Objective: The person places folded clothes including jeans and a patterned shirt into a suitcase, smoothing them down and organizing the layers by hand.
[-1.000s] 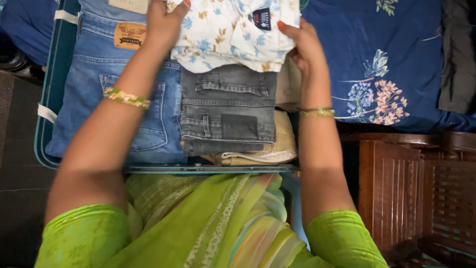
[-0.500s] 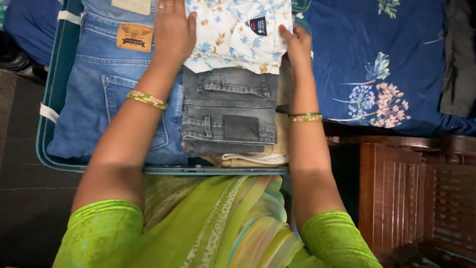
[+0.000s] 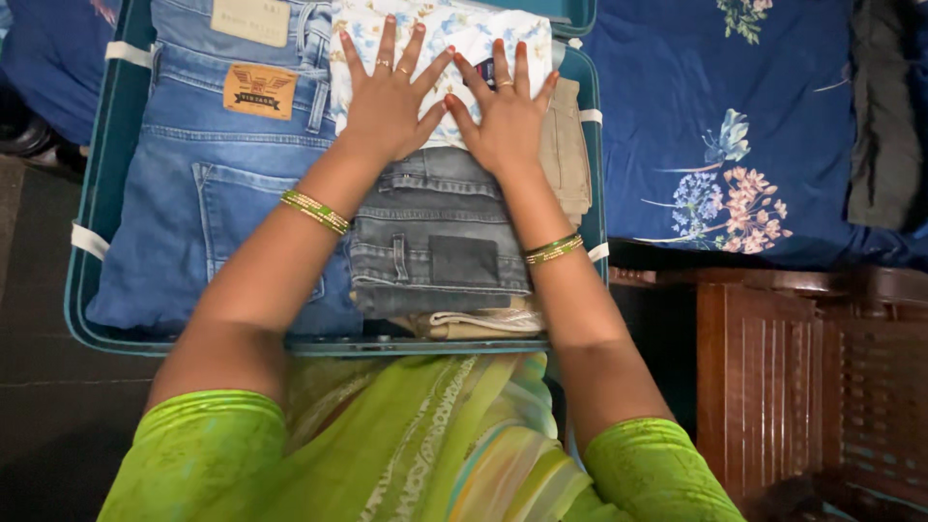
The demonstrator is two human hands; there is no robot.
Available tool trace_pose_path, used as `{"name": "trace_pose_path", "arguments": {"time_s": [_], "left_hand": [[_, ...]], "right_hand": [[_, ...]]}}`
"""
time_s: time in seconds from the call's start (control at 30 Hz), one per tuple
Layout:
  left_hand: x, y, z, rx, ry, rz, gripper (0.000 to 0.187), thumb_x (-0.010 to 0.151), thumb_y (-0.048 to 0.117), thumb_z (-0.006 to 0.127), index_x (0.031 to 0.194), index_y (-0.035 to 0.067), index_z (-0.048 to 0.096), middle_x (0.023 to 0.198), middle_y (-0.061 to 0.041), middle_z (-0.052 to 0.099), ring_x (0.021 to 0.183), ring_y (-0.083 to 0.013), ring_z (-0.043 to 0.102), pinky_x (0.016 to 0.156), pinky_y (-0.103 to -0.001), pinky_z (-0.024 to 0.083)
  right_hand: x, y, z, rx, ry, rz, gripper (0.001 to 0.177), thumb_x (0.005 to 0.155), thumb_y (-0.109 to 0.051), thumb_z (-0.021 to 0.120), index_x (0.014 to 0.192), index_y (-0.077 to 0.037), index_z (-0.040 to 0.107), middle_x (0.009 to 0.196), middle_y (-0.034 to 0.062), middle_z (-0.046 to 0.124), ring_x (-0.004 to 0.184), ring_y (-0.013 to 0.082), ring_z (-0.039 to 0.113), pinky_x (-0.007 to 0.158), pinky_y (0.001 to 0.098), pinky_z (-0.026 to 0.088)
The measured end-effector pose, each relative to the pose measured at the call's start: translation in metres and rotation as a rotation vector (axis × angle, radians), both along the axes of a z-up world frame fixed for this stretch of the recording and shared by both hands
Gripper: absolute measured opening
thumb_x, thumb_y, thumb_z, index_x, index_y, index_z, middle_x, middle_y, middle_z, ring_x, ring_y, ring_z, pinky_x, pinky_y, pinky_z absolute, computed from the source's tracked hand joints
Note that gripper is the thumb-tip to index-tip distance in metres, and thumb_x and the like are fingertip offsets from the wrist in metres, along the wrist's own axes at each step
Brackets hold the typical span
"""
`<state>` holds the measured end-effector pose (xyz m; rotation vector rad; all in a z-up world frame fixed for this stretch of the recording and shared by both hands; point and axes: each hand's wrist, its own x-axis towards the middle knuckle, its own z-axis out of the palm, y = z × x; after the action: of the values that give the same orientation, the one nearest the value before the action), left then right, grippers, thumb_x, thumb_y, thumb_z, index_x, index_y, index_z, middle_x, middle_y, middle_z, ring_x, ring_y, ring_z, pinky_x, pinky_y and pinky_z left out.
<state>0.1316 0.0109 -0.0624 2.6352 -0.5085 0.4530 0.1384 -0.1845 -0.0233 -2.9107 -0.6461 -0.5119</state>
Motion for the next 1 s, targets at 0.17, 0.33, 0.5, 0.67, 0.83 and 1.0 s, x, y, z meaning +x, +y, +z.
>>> {"name": "trace_pose_path", "arguments": {"time_s": [0.17, 0.33, 0.5, 0.67, 0.83, 1.0], "left_hand": [[0.006, -0.004, -0.017, 0.008, 0.030, 0.038, 0.065, 0.104, 0.050, 0.051, 0.163, 0.026, 0.040, 0.171, -0.020, 0.022, 0.156, -0.0478, 0.006, 0.107, -0.085, -0.007], [0.005, -0.001, -0.005, -0.004, 0.045, 0.022, 0.066, 0.101, 0.050, 0.052, 0.162, 0.026, 0.040, 0.168, -0.020, 0.025, 0.154, -0.0481, 0.009, 0.106, -0.086, -0.006], [0.000, 0.012, 0.015, -0.147, 0.042, -0.007, 0.062, 0.108, 0.046, 0.054, 0.162, 0.019, 0.042, 0.169, -0.019, 0.032, 0.160, -0.0425, 0.016, 0.119, -0.078, 0.002], [-0.008, 0.013, 0.026, 0.155, -0.016, -0.271, 0.075, 0.085, 0.029, 0.059, 0.157, 0.018, 0.045, 0.167, -0.011, 0.031, 0.158, -0.0350, 0.016, 0.114, -0.075, -0.004], [-0.052, 0.017, 0.017, 0.106, -0.036, -0.451, 0.054, 0.101, 0.037, 0.051, 0.152, 0.021, 0.053, 0.169, -0.007, 0.030, 0.158, -0.0274, 0.014, 0.119, -0.070, -0.006], [-0.067, 0.023, 0.011, 0.050, 0.094, -0.425, 0.045, 0.105, 0.043, 0.049, 0.142, 0.020, 0.061, 0.170, -0.006, 0.029, 0.161, -0.0282, 0.013, 0.125, -0.063, -0.004]], "right_hand": [[0.003, 0.002, -0.013, 0.013, -0.021, -0.025, 0.050, 0.102, -0.055, 0.056, 0.149, -0.038, 0.056, 0.161, 0.0192, 0.039, 0.152, 0.0432, 0.023, 0.113, 0.0798, 0.006], [-0.001, 0.001, -0.011, 0.023, -0.014, -0.026, 0.052, 0.104, -0.053, 0.055, 0.152, -0.035, 0.053, 0.164, 0.0169, 0.037, 0.155, 0.0405, 0.022, 0.118, 0.0775, 0.006], [-0.043, 0.004, 0.008, -0.061, -0.050, 0.104, 0.073, 0.103, -0.053, 0.059, 0.162, -0.015, 0.039, 0.169, 0.0253, 0.019, 0.158, 0.0427, 0.010, 0.118, 0.0765, 0.000], [-0.122, 0.013, 0.023, 0.129, 0.228, 0.584, 0.092, 0.097, -0.062, 0.062, 0.162, -0.006, 0.028, 0.170, 0.0286, 0.009, 0.160, 0.0445, 0.005, 0.127, 0.0657, 0.001], [-0.147, 0.010, 0.034, -0.059, 0.455, 0.901, 0.084, 0.091, -0.059, 0.064, 0.160, -0.022, 0.034, 0.169, 0.0188, 0.018, 0.158, 0.0378, 0.011, 0.124, 0.0662, 0.001], [-0.145, 0.012, 0.030, -0.220, 0.397, 1.072, 0.075, 0.095, -0.051, 0.064, 0.161, -0.027, 0.036, 0.171, 0.0092, 0.023, 0.159, 0.0287, 0.017, 0.125, 0.0651, 0.003]]}}
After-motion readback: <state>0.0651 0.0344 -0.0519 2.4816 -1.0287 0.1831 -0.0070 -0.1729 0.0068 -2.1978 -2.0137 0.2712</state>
